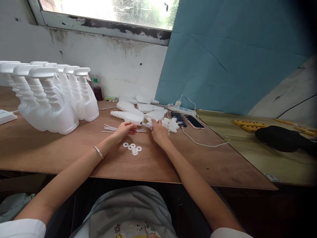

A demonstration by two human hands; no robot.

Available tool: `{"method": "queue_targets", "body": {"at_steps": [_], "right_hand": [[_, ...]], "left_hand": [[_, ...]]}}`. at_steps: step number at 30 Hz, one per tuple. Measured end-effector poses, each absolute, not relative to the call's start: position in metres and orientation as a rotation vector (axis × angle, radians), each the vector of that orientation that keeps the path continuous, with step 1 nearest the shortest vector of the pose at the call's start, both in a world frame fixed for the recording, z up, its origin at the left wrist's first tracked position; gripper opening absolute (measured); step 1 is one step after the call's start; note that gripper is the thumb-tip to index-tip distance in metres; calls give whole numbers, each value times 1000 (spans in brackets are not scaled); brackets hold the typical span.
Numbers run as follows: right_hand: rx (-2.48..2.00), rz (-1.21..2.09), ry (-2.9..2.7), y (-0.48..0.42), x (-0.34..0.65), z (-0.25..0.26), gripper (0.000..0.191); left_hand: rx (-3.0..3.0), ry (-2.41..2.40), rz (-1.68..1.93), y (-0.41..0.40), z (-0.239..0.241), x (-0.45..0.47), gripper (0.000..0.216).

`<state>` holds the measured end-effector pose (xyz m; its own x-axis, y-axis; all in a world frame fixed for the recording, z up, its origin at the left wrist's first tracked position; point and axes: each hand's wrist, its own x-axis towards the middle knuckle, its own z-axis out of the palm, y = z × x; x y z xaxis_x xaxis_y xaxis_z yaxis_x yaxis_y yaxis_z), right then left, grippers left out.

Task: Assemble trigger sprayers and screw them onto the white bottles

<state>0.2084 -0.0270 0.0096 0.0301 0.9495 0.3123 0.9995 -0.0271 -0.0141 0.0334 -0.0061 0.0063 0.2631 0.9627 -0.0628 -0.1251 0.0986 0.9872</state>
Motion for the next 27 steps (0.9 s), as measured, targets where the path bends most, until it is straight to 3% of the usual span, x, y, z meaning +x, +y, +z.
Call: {"method": "queue_targets", "body": {"at_steps": [6,16,22,27], "right_hand": [[-2143,-495,-2035,-26,204,4,41],[-2026,-483,-1960,-34,199,11,35],[-1818,-333,-2109,-44,186,10,29],[-1691,-83,-2294,-47,178,-2,28]], "left_hand": [[1167,1022,1023,-12,16,34,9],[1170,1037,1043,-6,11,32,10],[1103,1116,1167,3,6,29,21],[1313,1528,1386,25,12,10,29]]}}
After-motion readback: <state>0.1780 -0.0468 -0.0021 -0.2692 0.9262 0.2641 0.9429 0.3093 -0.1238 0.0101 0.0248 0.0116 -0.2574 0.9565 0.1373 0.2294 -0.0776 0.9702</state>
